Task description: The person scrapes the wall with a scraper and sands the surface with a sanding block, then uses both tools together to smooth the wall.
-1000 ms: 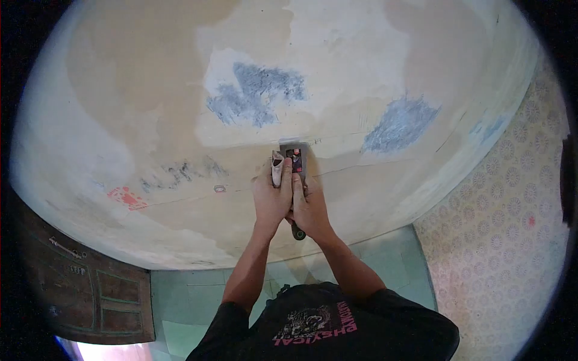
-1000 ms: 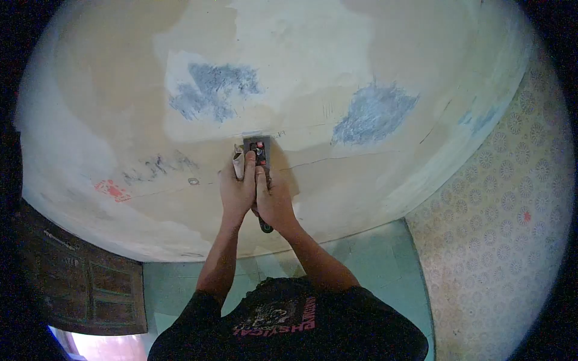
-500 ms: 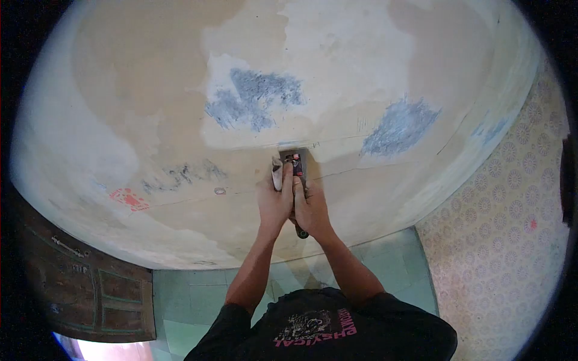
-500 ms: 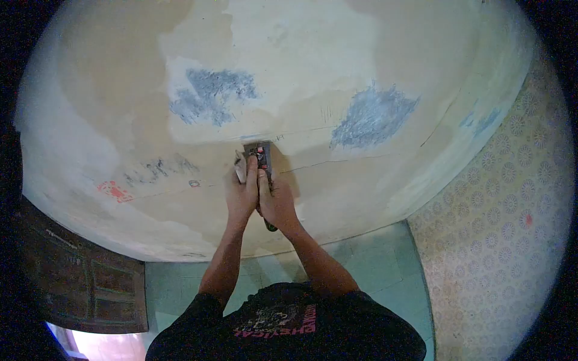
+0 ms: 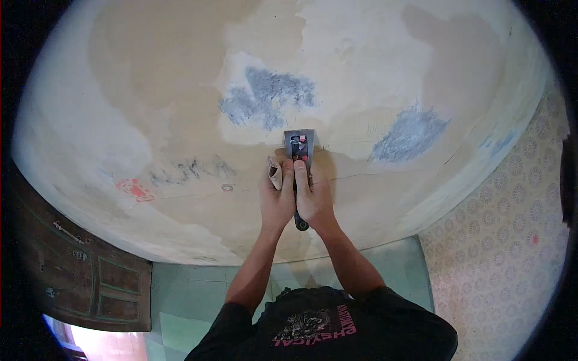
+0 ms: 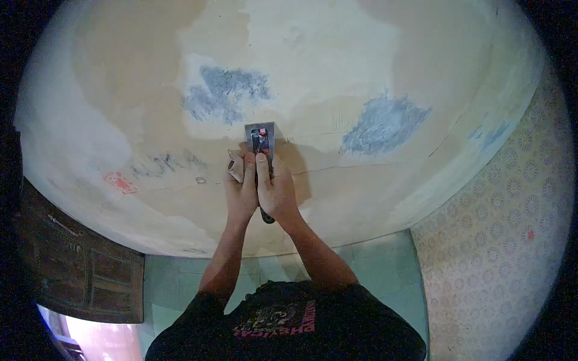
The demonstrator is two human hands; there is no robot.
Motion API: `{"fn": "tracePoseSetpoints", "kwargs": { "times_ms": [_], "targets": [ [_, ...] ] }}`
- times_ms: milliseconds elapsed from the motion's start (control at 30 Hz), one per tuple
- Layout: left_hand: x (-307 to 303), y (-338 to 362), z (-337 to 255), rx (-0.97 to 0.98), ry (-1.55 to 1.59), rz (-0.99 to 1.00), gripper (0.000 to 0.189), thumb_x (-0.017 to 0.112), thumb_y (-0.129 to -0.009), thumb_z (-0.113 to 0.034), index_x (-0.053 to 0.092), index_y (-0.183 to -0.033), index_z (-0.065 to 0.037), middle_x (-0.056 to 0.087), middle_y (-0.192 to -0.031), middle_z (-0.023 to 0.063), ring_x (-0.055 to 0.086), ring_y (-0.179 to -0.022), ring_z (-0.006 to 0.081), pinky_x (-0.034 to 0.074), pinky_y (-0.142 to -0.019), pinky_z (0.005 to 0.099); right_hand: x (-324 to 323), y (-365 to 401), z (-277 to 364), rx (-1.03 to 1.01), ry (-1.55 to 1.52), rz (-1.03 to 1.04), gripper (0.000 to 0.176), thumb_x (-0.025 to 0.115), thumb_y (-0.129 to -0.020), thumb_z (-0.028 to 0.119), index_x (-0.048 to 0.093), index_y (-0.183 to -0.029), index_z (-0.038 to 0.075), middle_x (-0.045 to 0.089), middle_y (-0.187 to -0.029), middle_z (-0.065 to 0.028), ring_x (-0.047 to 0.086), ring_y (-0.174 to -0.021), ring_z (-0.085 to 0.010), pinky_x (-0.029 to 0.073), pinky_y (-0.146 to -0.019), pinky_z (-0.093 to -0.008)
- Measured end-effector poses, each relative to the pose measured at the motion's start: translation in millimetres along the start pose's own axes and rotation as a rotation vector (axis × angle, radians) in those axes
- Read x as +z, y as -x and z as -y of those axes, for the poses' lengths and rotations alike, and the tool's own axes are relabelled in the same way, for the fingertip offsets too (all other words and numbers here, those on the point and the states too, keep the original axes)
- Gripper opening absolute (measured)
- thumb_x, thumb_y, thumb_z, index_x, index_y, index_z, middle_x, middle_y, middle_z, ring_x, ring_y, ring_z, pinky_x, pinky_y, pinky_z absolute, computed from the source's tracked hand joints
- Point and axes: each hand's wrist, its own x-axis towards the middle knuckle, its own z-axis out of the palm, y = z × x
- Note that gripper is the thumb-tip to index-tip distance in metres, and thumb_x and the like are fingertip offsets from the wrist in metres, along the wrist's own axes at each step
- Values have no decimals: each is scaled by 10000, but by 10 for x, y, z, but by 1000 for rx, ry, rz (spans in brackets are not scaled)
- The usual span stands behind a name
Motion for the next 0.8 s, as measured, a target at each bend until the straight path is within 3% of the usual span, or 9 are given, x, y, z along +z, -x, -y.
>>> {"fn": "tracePoseSetpoints", "kwargs": {
  "times_ms": [200, 267, 367, 400, 467, 533, 600, 733, 800],
  "targets": [
    [52, 75, 35, 22, 88, -26, 187, 549, -1008, -157, 563, -936, 15, 596, -787, 82, 545, -743, 123, 449, -655, 322, 25, 65, -29, -37, -90, -29, 358, 472, -1035, 307, 607, -996, -22, 633, -749, -200, 642, -678, -341, 464, -623, -451],
    [-19, -68, -161, -10, -13, 31, 193, 545, -1011, -168, 577, -963, 16, 625, -818, 96, 581, -780, 130, 463, -679, 312, -22, -33, 152, 141, -38, 61, 370, 472, -1034, 310, 616, -1024, -31, 644, -774, -210, 658, -700, -329, 471, -630, -441],
    [-26, 7, -105, -35, -33, 45, 212, 549, -1011, -185, 592, -1023, 22, 652, -866, 122, 610, -824, 154, 482, -723, 326, -61, 49, 123, 213, 59, 103, 377, 482, -1031, 315, 612, -1013, -38, 645, -781, -212, 655, -686, -304, 474, -627, -427],
    [-17, 77, -42, -11, -59, 21, 218, 552, -1009, -188, 592, -1034, 25, 655, -873, 132, 612, -826, 163, 485, -729, 335, -37, 108, 54, 204, 62, 103, 377, 482, -1031, 315, 612, -1013, -38, 645, -781, -212, 655, -686, -304, 474, -627, -427],
    [-1, 64, 114, 7, 13, 18, 236, 557, -1007, -196, 587, -1045, 35, 650, -865, 151, 617, -819, 183, 488, -727, 353, 40, 186, -132, -10, -109, -39, 365, 476, -1035, 294, 608, -1027, -46, 650, -803, -214, 649, -707, -312, 475, -642, -416],
    [-28, -9, -6, -3, -18, 47, 236, 560, -1005, -195, 581, -1032, 39, 648, -862, 154, 616, -818, 179, 487, -722, 352, 0, 103, 13, 108, -45, 41, 336, 456, -1042, 254, 602, -1045, -49, 656, -823, -211, 651, -754, -292, 477, -671, -416],
    [-68, -20, -112, -29, -74, 59, 222, 558, -1006, -194, 576, -1013, 27, 651, -874, 135, 608, -820, 160, 482, -719, 336, 3, 3, 123, 26, -93, 57, 360, 417, -1068, 274, 613, -1031, -26, 620, -786, -73, 578, -694, -139, 467, -637, -313],
    [-9, 72, 5, -61, 18, 49, 234, 564, -1006, -216, 581, -980, 16, 641, -827, 117, 591, -766, 143, 472, -678, 322, -36, 130, 94, 93, -165, 49, 353, 407, -1072, 278, 607, -1061, -13, 601, -743, -58, 583, -695, -106, 462, -617, -279],
    [9, 69, 7, -61, 80, 2, 243, 566, -1006, -225, 583, -973, 15, 636, -809, 116, 585, -754, 139, 469, -669, 319, -93, 101, 146, 224, -168, 161, 346, 410, -1072, 288, 604, -1070, 1, 606, -750, -51, 588, -708, -86, 463, -606, -259]
  ]
}}
